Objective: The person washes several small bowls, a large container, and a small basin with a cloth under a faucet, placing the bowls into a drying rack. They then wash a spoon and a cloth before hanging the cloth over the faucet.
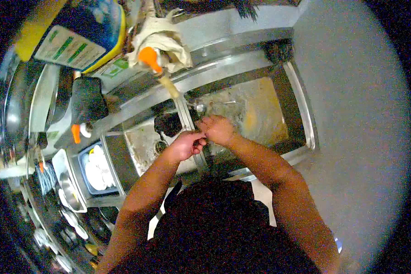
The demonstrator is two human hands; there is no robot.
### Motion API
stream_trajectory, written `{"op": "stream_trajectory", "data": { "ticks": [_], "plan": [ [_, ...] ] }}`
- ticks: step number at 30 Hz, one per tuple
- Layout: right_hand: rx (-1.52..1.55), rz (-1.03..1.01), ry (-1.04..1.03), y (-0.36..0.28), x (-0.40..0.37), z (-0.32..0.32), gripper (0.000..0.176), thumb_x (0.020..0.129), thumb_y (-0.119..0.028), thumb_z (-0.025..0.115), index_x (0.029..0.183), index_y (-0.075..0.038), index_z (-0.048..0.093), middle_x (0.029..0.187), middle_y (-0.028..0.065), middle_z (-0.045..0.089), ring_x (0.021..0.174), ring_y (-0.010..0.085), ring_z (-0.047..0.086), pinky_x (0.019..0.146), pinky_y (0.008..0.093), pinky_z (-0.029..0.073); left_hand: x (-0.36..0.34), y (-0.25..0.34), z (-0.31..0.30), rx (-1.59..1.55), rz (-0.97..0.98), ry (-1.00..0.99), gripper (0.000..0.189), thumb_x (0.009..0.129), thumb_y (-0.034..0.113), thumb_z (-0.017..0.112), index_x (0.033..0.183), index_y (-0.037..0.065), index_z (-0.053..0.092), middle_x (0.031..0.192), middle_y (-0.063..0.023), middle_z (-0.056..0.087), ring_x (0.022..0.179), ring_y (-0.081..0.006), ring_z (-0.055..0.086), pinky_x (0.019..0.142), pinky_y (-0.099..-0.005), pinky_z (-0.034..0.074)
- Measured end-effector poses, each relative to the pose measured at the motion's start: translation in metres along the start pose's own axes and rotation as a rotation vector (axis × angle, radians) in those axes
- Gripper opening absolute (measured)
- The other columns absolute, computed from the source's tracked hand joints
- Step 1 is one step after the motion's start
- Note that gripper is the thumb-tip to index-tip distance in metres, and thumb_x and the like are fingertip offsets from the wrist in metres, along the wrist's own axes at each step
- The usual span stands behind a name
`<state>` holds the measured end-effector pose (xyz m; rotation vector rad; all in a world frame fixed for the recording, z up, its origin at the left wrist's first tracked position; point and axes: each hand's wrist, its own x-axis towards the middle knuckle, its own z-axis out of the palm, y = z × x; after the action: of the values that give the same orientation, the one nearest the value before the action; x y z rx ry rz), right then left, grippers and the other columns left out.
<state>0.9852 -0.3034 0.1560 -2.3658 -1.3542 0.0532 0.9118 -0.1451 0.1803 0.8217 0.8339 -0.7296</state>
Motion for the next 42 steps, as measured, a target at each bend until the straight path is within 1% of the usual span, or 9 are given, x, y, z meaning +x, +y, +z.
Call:
{"op": "stream_trajectory", "data": {
  "ticks": [4,9,17,21,25,28,37,39,42],
  "plan": [
    [0.028,-0.026,0.029,0.002,0.015,-0.009,0.033,0.068,-0.019,0.067,0.101,-0.016,0.061,0.087,0.0046,0.06,0.078,0.0264,0.06,0.062,0.035,0.05,-0.011,-0.003,-0.002,0.235,0.23,0.099,0.014,0.087,0.02,0.057,0.081,0.007,0.056,0.054,0.0009,0.043,0.039,-0.0106,0.034,0.034,-0.0265,0.024],
    [1.031,0.966,0.381,0.06,0.043,0.016,0.04,0.078,-0.022,0.067,0.115,-0.013,0.055,0.102,0.0146,0.061,0.09,0.0263,0.06,0.07,0.0323,0.049,-0.025,0.008,-0.024,0.45,0.271,0.298,0.015,0.089,0.018,0.053,0.089,0.006,0.062,0.052,0.0016,0.043,0.041,-0.0103,0.038,0.035,-0.0261,0.027],
    [0.502,0.126,-0.415,0.013,0.11,-0.042,0.057,0.071,-0.027,0.073,0.118,-0.003,0.053,0.103,0.0129,0.063,0.093,0.0236,0.058,0.084,0.0336,0.044,-0.05,0.028,-0.035,0.851,0.485,0.28,0.029,0.093,0.027,0.047,0.082,0.005,0.063,0.054,-0.0009,0.045,0.046,-0.012,0.041,0.044,-0.0297,0.033],
    [0.742,0.329,-0.439,0.011,0.114,-0.04,0.039,0.074,-0.023,0.073,0.103,-0.001,0.059,0.088,0.0111,0.063,0.074,0.0175,0.059,0.065,0.0334,0.05,-0.032,0.013,-0.047,0.555,0.52,0.219,0.025,0.091,0.024,0.048,0.083,0.004,0.062,0.063,-0.004,0.053,0.056,-0.0148,0.048,0.051,-0.0321,0.039],
    [1.0,0.851,0.282,-0.031,0.116,-0.015,0.031,0.079,-0.025,0.07,0.097,-0.003,0.057,0.077,0.0075,0.061,0.064,0.0217,0.06,0.053,0.0355,0.051,-0.023,0.001,-0.01,0.599,0.902,0.532,0.023,0.087,0.018,0.048,0.091,0.0,0.062,0.077,-0.0148,0.062,0.072,-0.0269,0.059,0.068,-0.038,0.045],
    [1.912,1.397,0.256,-0.035,0.106,0.026,0.019,0.086,-0.02,0.062,0.096,-0.006,0.055,0.072,0.0071,0.058,0.055,0.0207,0.056,0.047,0.0356,0.05,-0.014,0.001,-0.013,0.751,0.743,0.555,0.025,0.087,0.018,0.045,0.091,0.001,0.062,0.078,-0.0178,0.062,0.076,-0.0313,0.06,0.07,-0.0409,0.045],
    [1.803,1.325,0.382,-0.038,0.106,0.022,0.023,0.092,-0.029,0.051,0.096,-0.007,0.054,0.073,0.0093,0.059,0.056,0.0226,0.057,0.041,0.0338,0.046,-0.023,0.008,-0.002,0.814,0.754,0.542,0.029,0.089,0.023,0.043,0.084,0.0,0.06,0.084,-0.0217,0.062,0.082,-0.0393,0.059,0.072,-0.0451,0.045],
    [1.96,1.162,-0.1,-0.032,0.102,0.025,0.025,0.093,-0.031,0.049,0.096,-0.007,0.054,0.076,0.01,0.061,0.058,0.0238,0.058,0.044,0.0366,0.047,-0.021,0.01,-0.009,0.735,0.887,0.628,0.023,0.084,0.018,0.046,0.081,-0.001,0.058,0.08,-0.024,0.06,0.074,-0.0405,0.057,0.07,-0.0457,0.045],
    [1.931,1.142,0.125,-0.037,0.101,0.01,0.016,0.09,-0.019,0.047,0.089,-0.005,0.055,0.074,0.0091,0.06,0.066,0.0226,0.059,0.058,0.0339,0.05,-0.028,0.009,0.0,0.743,0.779,0.563,0.024,0.084,0.02,0.047,0.082,-0.001,0.058,0.082,-0.024,0.061,0.077,-0.0398,0.059,0.071,-0.0459,0.045]
  ]
}}
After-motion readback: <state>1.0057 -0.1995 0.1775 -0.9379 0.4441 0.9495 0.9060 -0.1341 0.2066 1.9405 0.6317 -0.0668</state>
